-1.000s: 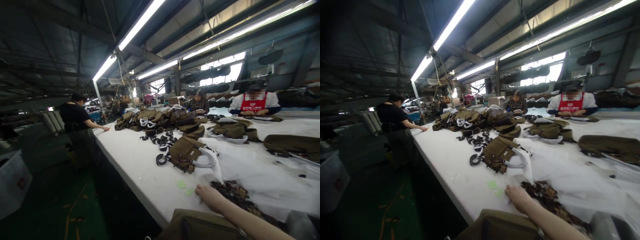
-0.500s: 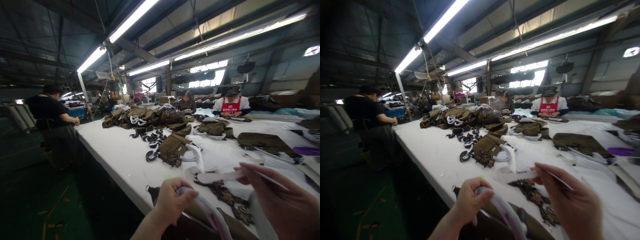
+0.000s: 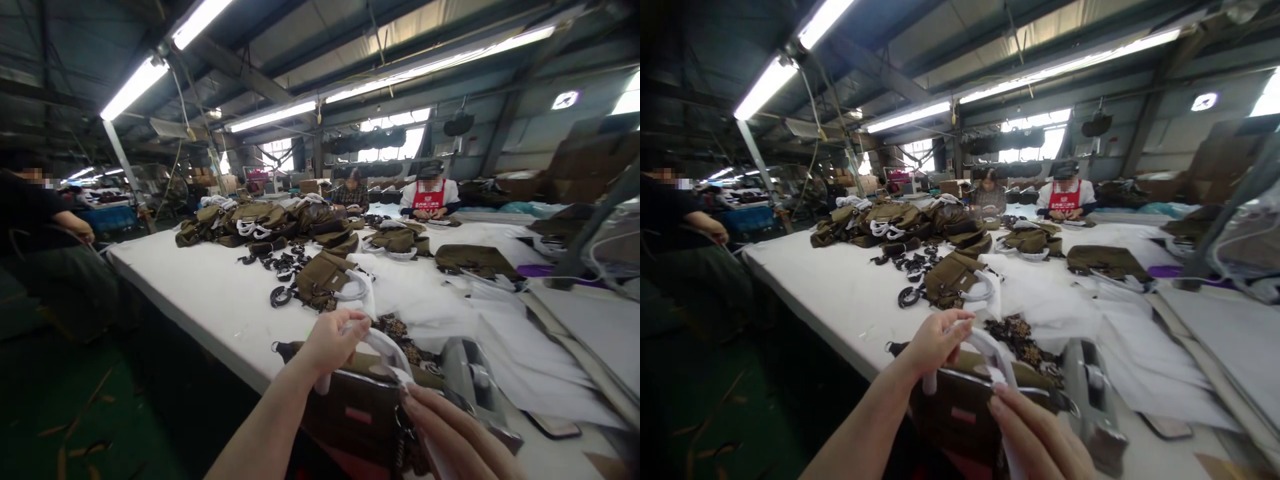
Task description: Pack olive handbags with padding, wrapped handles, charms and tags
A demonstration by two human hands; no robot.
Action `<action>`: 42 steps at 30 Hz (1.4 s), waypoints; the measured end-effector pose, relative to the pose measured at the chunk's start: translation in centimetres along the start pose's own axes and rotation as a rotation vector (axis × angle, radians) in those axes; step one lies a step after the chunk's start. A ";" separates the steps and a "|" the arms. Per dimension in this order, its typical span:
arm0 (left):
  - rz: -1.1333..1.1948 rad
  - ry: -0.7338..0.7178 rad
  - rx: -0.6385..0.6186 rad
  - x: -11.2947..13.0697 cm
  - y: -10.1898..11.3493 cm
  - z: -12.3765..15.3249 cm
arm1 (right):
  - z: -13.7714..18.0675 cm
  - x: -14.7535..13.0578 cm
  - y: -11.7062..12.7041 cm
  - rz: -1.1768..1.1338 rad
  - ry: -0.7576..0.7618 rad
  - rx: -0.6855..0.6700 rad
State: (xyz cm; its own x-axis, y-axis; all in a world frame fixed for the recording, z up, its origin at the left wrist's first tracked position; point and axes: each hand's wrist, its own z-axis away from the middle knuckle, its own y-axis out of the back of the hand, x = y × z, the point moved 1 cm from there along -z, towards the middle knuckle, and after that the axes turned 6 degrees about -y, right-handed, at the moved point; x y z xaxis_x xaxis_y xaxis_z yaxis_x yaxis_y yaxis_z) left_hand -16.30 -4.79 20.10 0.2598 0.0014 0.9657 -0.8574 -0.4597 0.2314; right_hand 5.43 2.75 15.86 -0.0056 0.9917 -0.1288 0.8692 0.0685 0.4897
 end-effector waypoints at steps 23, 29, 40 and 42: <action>0.521 0.095 0.131 3.2 -1.3 0.5 | -6.3 -1.2 0.3 -0.154 -0.154 -0.009; 0.406 0.011 0.082 3.6 -2.2 0.7 | -8.4 1.0 -1.8 -0.331 -0.414 -0.059; 0.247 -0.171 0.059 3.5 -2.5 1.6 | -8.7 2.3 -3.1 -0.675 -0.857 -0.117; 0.240 -0.182 0.049 3.4 -2.6 1.7 | -8.9 2.5 -3.3 -0.761 -0.928 -0.101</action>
State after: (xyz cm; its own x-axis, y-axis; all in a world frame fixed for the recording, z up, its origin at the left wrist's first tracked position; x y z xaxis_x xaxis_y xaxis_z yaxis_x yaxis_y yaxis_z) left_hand -12.45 -5.12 22.60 0.1310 -0.2695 0.9540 -0.8828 -0.4696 -0.0114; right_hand -1.89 6.00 21.62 -0.1062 0.2401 -0.9649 0.7550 0.6510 0.0788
